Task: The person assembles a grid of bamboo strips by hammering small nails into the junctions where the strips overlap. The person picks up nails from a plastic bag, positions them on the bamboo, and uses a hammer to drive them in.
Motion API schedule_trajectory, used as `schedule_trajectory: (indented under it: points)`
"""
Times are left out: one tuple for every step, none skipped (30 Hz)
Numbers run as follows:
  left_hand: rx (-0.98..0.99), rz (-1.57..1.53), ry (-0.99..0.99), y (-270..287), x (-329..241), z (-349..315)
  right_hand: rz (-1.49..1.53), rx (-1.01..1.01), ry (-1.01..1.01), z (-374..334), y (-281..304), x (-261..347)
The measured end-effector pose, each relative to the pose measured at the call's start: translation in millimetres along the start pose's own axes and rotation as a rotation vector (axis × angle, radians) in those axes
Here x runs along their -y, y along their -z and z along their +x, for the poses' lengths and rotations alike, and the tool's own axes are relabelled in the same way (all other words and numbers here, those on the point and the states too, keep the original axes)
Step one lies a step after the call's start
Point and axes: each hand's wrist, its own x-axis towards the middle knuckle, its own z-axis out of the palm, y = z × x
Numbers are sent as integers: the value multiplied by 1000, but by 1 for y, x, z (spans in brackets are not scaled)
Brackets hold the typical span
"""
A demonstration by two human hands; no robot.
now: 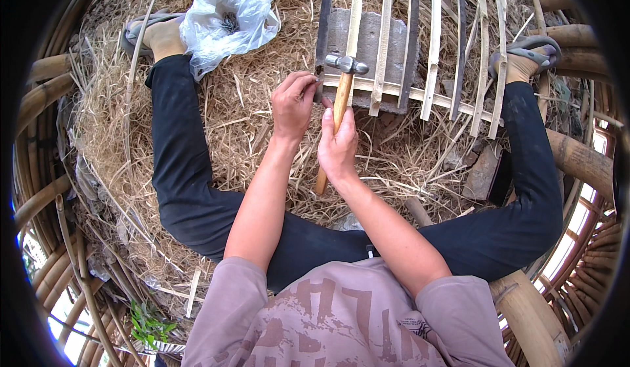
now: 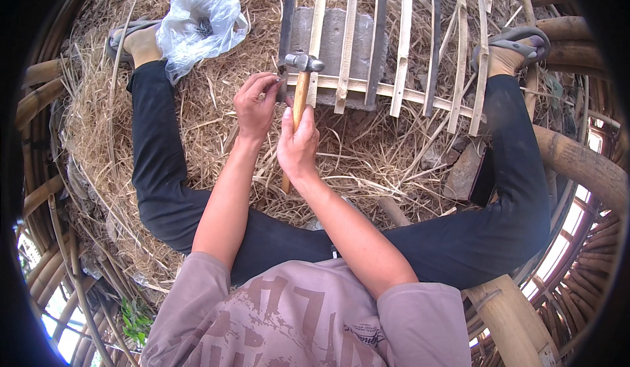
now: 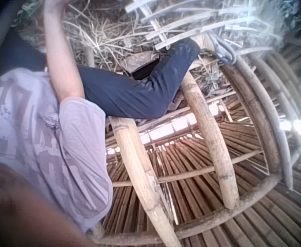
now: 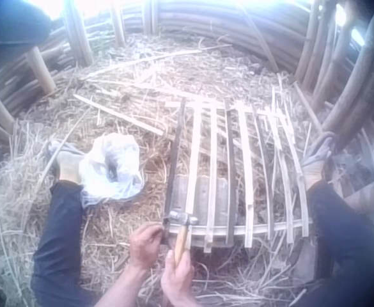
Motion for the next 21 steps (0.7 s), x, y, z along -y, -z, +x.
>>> schedule_trajectory:
  points:
    - [1,-1,0,0,0,0,0,-2,0,0,0,0]
    - [-4,6,-9,0,0,-1,5,-5,19,0,0,0]
    - [-9,13,-17,0,0,-2,11,-8,38,0,-1,0]
    - [-9,13,-18,0,1,-2,11,-9,38,0,0,0]
    - [-19,13,-24,-1,0,-2,9,-5,22,0,0,1]
    - [-29,13,-30,-1,0,-2,8,0,6,-1,0,1]
    - [-29,13,-30,-1,0,-2,7,0,6,0,-1,0]
    - [-35,-1,-13,-2,0,-3,-1,-23,24,0,-2,0]
    - [-41,-16,3,-2,1,-4,-10,-45,42,0,-3,0]
    - [-42,-15,5,-2,1,-4,-12,-44,42,-1,-3,-1]
    - [-41,-24,16,-2,0,-4,-8,-12,-2,0,1,5]
    - [-41,-33,27,-3,0,-4,-5,20,-46,0,3,8]
    - [-39,-32,26,-4,-1,-3,-2,18,-48,0,3,6]
    - [-42,-32,25,-4,0,-3,-3,2,-19,1,2,5]
    - [-45,-32,25,-4,0,-3,-3,-15,10,1,1,4]
    - [-44,-33,26,-4,0,-4,-4,-15,10,1,2,3]
    - [-48,-33,27,-4,1,-4,-4,-12,2,0,2,6]
    - [-51,-34,27,-4,1,-4,-4,-9,-6,0,2,7]
    - [-50,-34,28,-3,2,-5,-4,-8,-7,0,1,6]
    - [-52,-38,31,-4,1,-4,-7,-14,14,1,1,5]
    - [-54,-43,34,-4,1,-4,-9,-20,34,1,1,4]
